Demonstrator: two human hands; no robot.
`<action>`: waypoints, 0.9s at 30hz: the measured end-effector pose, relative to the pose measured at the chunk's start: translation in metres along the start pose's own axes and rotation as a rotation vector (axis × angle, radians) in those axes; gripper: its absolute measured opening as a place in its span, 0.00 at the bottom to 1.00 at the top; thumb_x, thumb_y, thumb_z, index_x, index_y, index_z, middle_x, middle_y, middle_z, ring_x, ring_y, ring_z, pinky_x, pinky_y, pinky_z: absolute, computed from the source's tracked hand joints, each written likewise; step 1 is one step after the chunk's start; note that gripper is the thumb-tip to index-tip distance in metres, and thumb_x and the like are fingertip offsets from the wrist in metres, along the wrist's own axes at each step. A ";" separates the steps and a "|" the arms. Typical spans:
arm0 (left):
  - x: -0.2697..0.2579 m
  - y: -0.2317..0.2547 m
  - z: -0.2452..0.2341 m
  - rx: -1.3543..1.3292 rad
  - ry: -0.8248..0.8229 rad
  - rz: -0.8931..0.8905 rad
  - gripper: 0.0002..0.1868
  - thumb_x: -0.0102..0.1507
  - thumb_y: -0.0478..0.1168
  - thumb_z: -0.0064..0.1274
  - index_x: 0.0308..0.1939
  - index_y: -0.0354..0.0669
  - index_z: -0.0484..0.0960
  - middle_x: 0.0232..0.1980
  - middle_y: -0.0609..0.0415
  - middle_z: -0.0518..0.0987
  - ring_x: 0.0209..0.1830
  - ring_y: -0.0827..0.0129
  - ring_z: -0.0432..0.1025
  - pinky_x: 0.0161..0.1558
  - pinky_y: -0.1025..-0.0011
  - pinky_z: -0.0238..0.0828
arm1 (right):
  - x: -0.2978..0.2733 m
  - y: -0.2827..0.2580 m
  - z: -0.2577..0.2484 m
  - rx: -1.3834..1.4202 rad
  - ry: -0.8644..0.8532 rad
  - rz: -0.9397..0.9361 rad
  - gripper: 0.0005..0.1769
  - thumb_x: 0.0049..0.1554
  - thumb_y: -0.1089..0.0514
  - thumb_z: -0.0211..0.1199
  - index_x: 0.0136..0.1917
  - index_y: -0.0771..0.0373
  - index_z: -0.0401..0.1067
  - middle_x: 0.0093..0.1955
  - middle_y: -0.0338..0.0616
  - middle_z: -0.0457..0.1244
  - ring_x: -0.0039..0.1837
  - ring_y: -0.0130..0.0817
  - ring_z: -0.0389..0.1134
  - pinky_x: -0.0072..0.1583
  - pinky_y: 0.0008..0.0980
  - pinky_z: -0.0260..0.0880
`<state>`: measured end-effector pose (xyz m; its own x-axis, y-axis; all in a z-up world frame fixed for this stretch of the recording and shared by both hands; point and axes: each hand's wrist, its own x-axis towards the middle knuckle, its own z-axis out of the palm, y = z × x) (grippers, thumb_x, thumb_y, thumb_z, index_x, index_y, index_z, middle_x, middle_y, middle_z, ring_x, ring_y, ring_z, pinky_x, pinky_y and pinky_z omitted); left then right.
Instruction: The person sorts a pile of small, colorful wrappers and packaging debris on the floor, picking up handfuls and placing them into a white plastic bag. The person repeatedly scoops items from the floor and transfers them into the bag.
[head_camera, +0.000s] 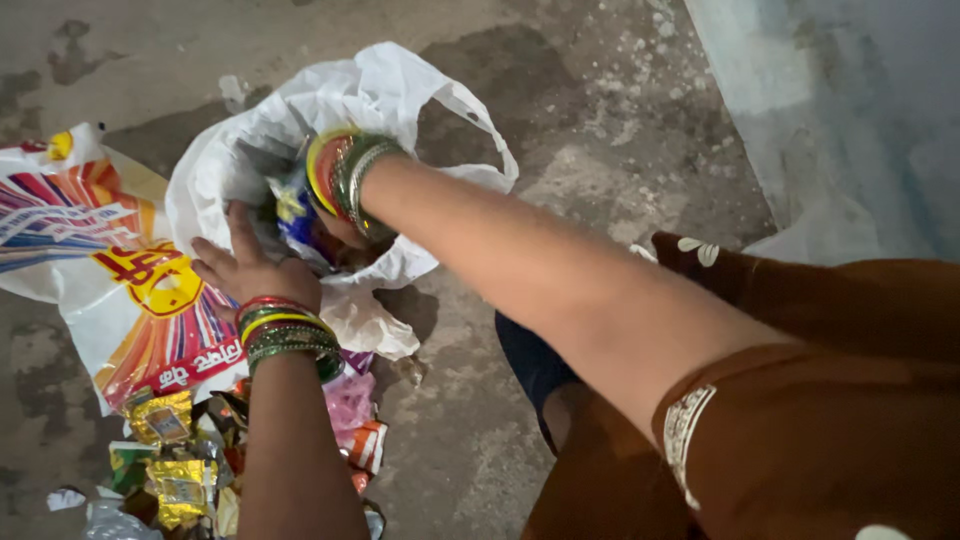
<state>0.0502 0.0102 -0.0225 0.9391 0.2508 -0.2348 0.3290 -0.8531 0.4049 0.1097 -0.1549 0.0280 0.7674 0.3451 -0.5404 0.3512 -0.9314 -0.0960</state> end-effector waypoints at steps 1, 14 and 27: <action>-0.001 -0.002 0.002 0.014 0.005 0.007 0.42 0.65 0.39 0.49 0.80 0.79 0.56 0.86 0.45 0.38 0.86 0.49 0.32 0.72 0.27 0.32 | -0.002 0.002 -0.009 0.005 0.032 0.002 0.28 0.44 0.41 0.76 0.57 0.51 0.79 0.58 0.48 0.69 0.60 0.47 0.71 0.61 0.47 0.70; -0.004 0.001 -0.001 0.017 0.012 0.024 0.50 0.56 0.35 0.54 0.80 0.76 0.55 0.85 0.43 0.40 0.86 0.50 0.33 0.74 0.30 0.32 | 0.043 -0.022 0.051 0.037 -0.110 0.026 0.28 0.44 0.41 0.76 0.57 0.51 0.80 0.58 0.48 0.70 0.60 0.47 0.71 0.60 0.48 0.70; -0.044 -0.067 -0.050 0.023 0.178 0.536 0.47 0.69 0.63 0.51 0.85 0.56 0.45 0.85 0.28 0.38 0.86 0.35 0.39 0.81 0.42 0.42 | 0.017 -0.036 0.009 0.040 -0.007 -0.023 0.29 0.44 0.41 0.77 0.58 0.51 0.80 0.59 0.48 0.70 0.59 0.47 0.71 0.60 0.48 0.70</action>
<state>-0.0086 0.0791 0.0052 0.9770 -0.1491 0.1522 -0.1994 -0.8917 0.4062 0.1052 -0.1161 0.0147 0.7555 0.3662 -0.5432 0.3471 -0.9270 -0.1421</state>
